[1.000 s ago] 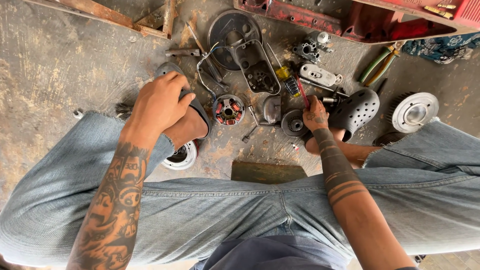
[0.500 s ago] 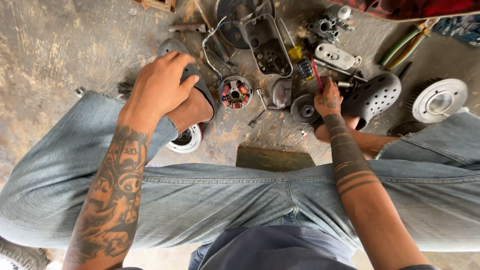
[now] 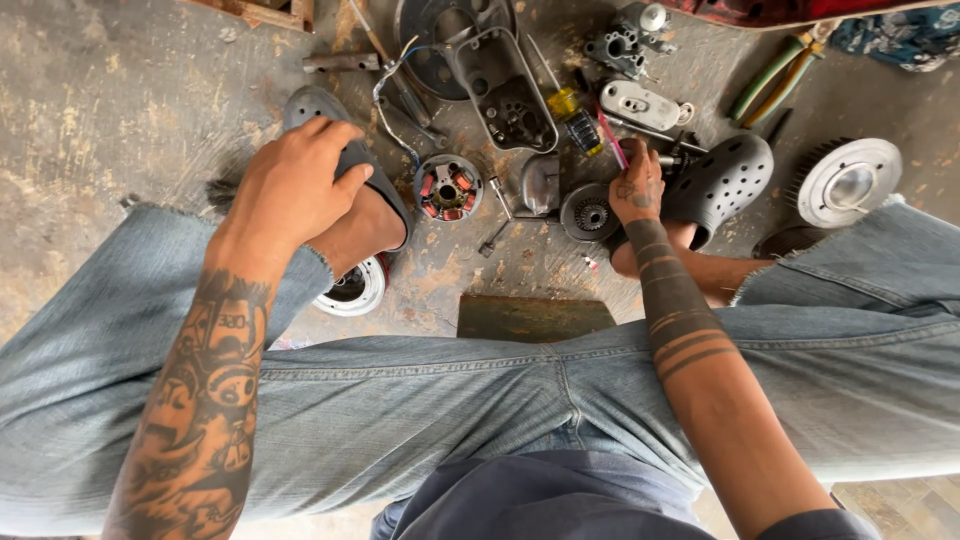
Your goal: Disassembling and inspecting components of a motorcycle engine
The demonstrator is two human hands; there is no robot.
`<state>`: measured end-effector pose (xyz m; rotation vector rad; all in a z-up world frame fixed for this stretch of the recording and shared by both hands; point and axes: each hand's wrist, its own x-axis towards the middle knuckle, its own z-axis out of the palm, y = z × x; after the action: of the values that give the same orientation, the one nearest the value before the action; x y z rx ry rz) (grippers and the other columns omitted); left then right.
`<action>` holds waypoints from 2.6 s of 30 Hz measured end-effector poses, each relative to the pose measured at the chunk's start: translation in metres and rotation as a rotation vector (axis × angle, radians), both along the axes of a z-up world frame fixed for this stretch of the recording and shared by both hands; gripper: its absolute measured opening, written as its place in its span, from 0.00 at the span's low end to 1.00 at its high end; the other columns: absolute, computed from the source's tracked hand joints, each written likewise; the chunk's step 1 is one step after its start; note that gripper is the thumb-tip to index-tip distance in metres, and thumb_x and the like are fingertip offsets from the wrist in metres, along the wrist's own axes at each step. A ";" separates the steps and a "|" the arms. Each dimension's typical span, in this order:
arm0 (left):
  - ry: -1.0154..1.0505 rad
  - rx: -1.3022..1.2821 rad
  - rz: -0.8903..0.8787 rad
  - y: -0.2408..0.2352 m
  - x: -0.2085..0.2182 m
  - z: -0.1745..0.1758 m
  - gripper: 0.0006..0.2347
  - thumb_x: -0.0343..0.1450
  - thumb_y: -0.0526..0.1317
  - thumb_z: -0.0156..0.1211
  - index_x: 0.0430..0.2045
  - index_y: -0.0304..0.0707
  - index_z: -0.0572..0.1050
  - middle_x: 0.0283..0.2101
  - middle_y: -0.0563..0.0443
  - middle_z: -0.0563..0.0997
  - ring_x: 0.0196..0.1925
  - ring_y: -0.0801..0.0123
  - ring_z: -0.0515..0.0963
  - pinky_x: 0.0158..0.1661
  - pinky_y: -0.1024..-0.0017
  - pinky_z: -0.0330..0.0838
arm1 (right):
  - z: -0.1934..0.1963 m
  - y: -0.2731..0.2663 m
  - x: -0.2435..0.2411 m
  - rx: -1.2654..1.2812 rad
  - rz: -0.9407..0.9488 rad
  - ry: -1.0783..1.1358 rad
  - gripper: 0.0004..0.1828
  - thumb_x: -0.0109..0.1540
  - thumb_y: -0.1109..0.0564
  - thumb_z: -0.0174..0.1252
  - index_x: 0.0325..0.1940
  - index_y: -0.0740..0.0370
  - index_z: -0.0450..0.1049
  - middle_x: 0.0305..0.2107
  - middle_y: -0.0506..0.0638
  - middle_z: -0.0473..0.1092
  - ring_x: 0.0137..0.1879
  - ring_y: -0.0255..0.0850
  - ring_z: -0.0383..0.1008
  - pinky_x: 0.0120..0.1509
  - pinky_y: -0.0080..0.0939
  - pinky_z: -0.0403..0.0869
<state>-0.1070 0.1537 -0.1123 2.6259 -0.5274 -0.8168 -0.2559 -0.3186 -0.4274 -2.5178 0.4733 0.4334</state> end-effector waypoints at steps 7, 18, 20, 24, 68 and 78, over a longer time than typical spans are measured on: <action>-0.005 0.024 -0.048 -0.005 0.001 -0.006 0.16 0.74 0.43 0.58 0.55 0.36 0.76 0.51 0.34 0.79 0.50 0.35 0.81 0.43 0.44 0.77 | 0.030 0.015 0.007 -0.141 -0.064 -0.077 0.25 0.59 0.57 0.62 0.59 0.47 0.64 0.47 0.56 0.63 0.52 0.66 0.71 0.52 0.72 0.73; -0.011 0.109 -0.079 -0.009 -0.001 -0.006 0.17 0.73 0.45 0.58 0.56 0.40 0.76 0.53 0.37 0.80 0.52 0.38 0.81 0.46 0.46 0.76 | 0.050 0.048 -0.007 -0.163 0.296 0.384 0.47 0.52 0.28 0.67 0.65 0.53 0.59 0.58 0.61 0.56 0.64 0.61 0.58 0.66 0.70 0.61; -0.018 0.105 -0.081 -0.014 -0.001 -0.002 0.17 0.73 0.44 0.58 0.57 0.40 0.76 0.53 0.37 0.80 0.52 0.38 0.81 0.46 0.46 0.77 | 0.040 0.051 -0.015 -0.231 0.325 0.383 0.49 0.49 0.30 0.70 0.66 0.50 0.58 0.58 0.60 0.55 0.64 0.59 0.57 0.64 0.68 0.61; -0.010 0.105 -0.084 -0.019 0.000 0.006 0.18 0.74 0.44 0.57 0.57 0.40 0.76 0.54 0.36 0.79 0.52 0.39 0.81 0.46 0.46 0.77 | 0.041 0.049 -0.021 -0.304 0.453 0.427 0.57 0.50 0.38 0.73 0.76 0.47 0.49 0.63 0.63 0.54 0.66 0.59 0.55 0.63 0.63 0.59; 0.018 0.082 -0.031 0.016 -0.030 -0.023 0.20 0.73 0.46 0.58 0.59 0.39 0.74 0.53 0.36 0.79 0.51 0.39 0.81 0.46 0.43 0.75 | 0.060 0.058 -0.009 -0.365 0.549 0.425 0.53 0.51 0.44 0.70 0.77 0.52 0.54 0.62 0.69 0.56 0.63 0.63 0.59 0.59 0.59 0.68; 0.077 0.092 -0.030 0.009 -0.026 -0.017 0.21 0.73 0.46 0.56 0.60 0.40 0.72 0.55 0.35 0.78 0.54 0.37 0.80 0.49 0.41 0.73 | 0.039 0.050 -0.014 -0.390 0.538 0.392 0.50 0.48 0.43 0.67 0.74 0.47 0.59 0.61 0.63 0.57 0.62 0.61 0.60 0.57 0.55 0.69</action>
<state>-0.1329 0.1626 -0.1291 2.6625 -0.5216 -0.9697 -0.2700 -0.2686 -0.3889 -2.9345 -0.0018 1.1476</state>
